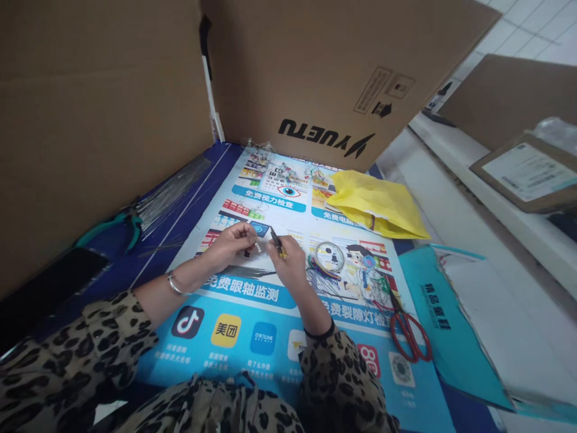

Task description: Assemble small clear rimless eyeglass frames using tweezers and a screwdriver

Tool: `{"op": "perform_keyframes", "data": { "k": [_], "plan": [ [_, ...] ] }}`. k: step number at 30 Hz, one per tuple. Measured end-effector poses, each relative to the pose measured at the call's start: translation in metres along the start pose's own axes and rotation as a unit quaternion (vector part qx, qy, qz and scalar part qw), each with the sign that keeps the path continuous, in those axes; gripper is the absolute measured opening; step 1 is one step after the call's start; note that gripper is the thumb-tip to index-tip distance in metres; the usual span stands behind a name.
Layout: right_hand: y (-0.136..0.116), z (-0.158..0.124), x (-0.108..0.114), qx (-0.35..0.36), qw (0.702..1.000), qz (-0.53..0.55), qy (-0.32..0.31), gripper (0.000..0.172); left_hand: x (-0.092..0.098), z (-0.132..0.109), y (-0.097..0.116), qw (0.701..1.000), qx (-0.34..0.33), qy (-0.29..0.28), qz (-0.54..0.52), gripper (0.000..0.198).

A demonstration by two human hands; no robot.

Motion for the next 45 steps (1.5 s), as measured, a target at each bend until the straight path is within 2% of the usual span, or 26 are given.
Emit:
{"op": "perform_keyframes", "data": {
  "k": [5,12,19,24,31,37,45],
  "plan": [
    [0.004,-0.001,-0.002,-0.018,1.0,0.01,-0.018,0.017,0.0,0.001,0.0,1.0,-0.007,0.008,0.017,0.01],
    [0.005,0.001,-0.005,-0.013,0.997,-0.014,-0.081,0.021,-0.001,0.002,-0.001,1.0,-0.022,-0.013,0.014,0.01],
    [0.004,0.001,-0.008,0.002,0.995,-0.034,-0.099,0.023,-0.001,0.003,-0.003,1.0,-0.017,-0.019,0.018,0.009],
    [0.008,0.002,-0.003,0.007,0.991,-0.087,-0.098,0.021,-0.001,0.004,-0.002,1.0,-0.011,-0.018,0.018,0.01],
    [0.013,0.0,-0.001,0.046,0.959,-0.222,-0.171,0.02,-0.001,0.004,-0.002,1.0,-0.013,-0.013,0.0,0.014],
    [0.01,0.0,0.0,0.061,0.928,-0.29,-0.225,0.018,-0.003,0.004,-0.001,1.0,-0.011,-0.012,-0.005,0.016],
    [0.009,0.0,0.005,0.056,0.92,-0.315,-0.225,0.019,-0.003,0.003,-0.001,1.0,-0.007,-0.013,-0.001,0.017]
  ]
}}
Point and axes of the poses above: each hand's wrist, its own z-axis towards the middle knuckle, its own x-axis out of the back of the hand, y = z × x, the point moved 5 cm from there along z, towards the middle knuckle, and after that the axes turned 14 degrees about x, right-handed, at the moved point
